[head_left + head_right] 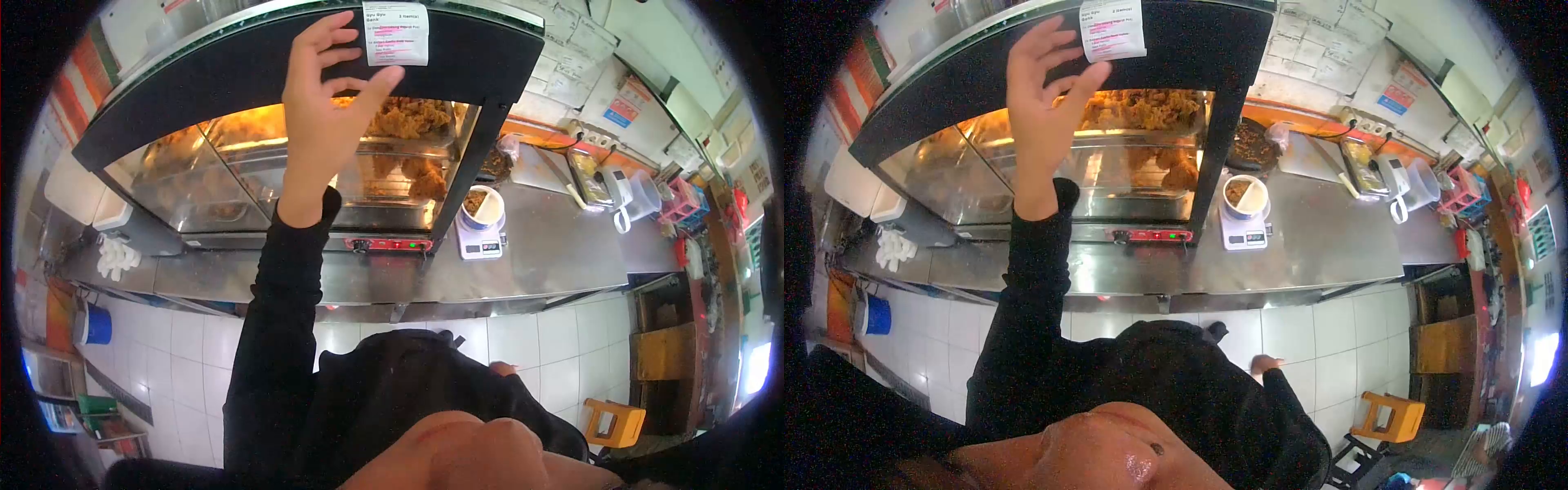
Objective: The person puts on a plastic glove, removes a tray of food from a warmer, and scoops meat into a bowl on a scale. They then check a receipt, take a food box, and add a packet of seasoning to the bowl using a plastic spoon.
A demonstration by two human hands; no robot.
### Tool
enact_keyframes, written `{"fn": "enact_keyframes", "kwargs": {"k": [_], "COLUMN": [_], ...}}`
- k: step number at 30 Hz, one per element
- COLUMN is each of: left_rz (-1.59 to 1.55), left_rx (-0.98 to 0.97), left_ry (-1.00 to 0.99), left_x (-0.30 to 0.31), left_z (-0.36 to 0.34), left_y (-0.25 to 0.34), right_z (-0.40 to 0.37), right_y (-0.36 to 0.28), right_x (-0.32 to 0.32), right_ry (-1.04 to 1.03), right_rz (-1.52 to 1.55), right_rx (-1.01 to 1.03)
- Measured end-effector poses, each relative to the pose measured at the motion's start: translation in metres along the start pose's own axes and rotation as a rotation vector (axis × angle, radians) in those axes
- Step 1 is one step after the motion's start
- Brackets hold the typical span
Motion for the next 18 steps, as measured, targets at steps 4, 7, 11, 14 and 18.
{"fn": "enact_keyframes", "kwargs": {"k": [4,7,11,14,18], "left_rz": [0.004,-0.041,-0.237,-0.127,-0.156], "left_rx": [0.050,0.126,0.506,0.570,0.857], "left_ry": [-0.112,-0.250,-0.445,-0.521,-0.462], "left_x": [-0.014,-0.009,0.011,0.043,0.060], "left_z": [0.003,-0.011,-0.082,-0.117,-0.156], "left_y": [-0.025,-0.035,-0.042,-0.048,-0.047], "right_z": [0.030,0.028,0.053,0.063,0.094], "right_y": [-0.020,-0.023,-0.001,0.029,0.035], "right_x": [0.058,0.136,0.234,0.309,0.370], "right_ry": [0.335,0.936,1.103,1.246,1.054], "right_rz": [1.028,0.707,1.213,1.303,1.450], "right_rx": [0.104,0.196,0.242,0.010,-0.225]}}
Point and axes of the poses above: each hand's wrist, its own z-axis towards the middle knuckle, its own x-axis out of the back of the hand, y = z × x, the point moved 8 cm from there along z, towards the middle knuckle, and after that the axes turned 13 degrees about y, right-handed, at the moved point
